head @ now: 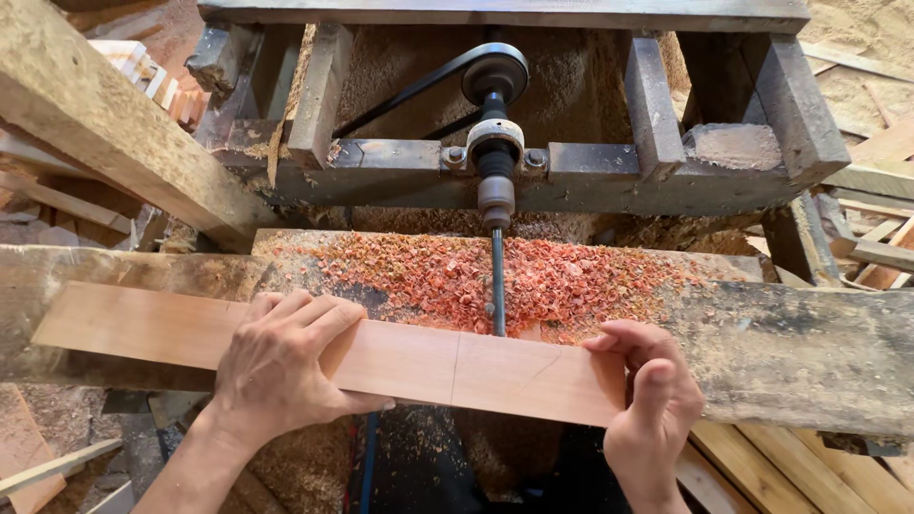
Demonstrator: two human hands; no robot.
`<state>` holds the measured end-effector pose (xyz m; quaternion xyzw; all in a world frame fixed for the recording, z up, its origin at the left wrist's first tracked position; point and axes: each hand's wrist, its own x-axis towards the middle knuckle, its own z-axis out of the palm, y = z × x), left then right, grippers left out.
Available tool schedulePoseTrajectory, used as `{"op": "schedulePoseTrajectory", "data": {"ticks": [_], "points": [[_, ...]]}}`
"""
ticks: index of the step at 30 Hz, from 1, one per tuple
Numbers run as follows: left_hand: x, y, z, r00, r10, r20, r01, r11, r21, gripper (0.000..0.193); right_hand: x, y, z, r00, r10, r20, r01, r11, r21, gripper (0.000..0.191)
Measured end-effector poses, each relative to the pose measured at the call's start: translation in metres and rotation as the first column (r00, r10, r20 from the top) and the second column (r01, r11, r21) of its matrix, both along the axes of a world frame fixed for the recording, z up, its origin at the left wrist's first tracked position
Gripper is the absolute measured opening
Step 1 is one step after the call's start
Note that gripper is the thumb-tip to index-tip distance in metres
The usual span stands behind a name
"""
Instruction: The person uses a drill press to bore elongated holes into a wooden plank, then places the finished piece on a stack of similar planks. The person then picks up another plank and positions it under the drill.
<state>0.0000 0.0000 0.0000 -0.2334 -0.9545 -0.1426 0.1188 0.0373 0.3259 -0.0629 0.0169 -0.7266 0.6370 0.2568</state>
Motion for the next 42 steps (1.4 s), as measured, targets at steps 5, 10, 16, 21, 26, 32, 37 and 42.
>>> {"op": "schedulePoseTrajectory", "data": {"ticks": [5, 10, 16, 21, 26, 32, 37, 42], "points": [[-0.022, 0.001, -0.012, 0.999, 0.034, 0.032, -0.033, 0.999, -0.034, 0.087, -0.031, 0.002, -0.008, 0.997, -0.074, -0.037, 0.073, 0.997, -0.030, 0.062], [-0.037, -0.006, -0.020, 0.997, -0.059, -0.048, 0.059, 0.998, -0.009, 0.082, -0.010, -0.003, -0.010, 0.997, -0.052, -0.062, 0.050, 0.998, -0.038, 0.058], [-0.051, -0.002, -0.018, 0.996, -0.002, 0.093, 0.010, 0.996, -0.092, 0.081, -0.035, 0.004, -0.002, 0.997, -0.070, -0.007, 0.070, 0.998, -0.004, 0.063], [-0.050, 0.002, -0.024, 0.997, -0.055, -0.051, 0.056, 0.998, 0.006, 0.080, -0.042, 0.006, -0.011, 0.990, -0.140, 0.022, 0.141, 0.990, -0.008, 0.067], [-0.036, -0.012, -0.015, 0.999, 0.051, 0.004, -0.051, 0.993, -0.108, 0.078, -0.034, -0.015, -0.004, 1.000, 0.010, -0.011, -0.011, 0.992, -0.125, 0.067], [-0.033, -0.017, -0.018, 0.999, 0.029, -0.019, -0.030, 0.999, -0.029, 0.082, -0.043, -0.011, -0.020, 0.997, -0.043, -0.063, 0.047, 0.997, 0.061, 0.065], [-0.037, -0.018, -0.026, 0.999, 0.034, -0.030, -0.035, 0.998, -0.055, 0.081, -0.046, -0.005, -0.027, 0.999, -0.049, 0.018, 0.049, 0.999, 0.017, 0.062], [-0.045, -0.022, -0.028, 0.998, 0.046, -0.032, -0.048, 0.998, -0.052, 0.088, -0.061, -0.009, -0.020, 1.000, -0.008, 0.009, 0.008, 0.999, -0.038, 0.063]]}}
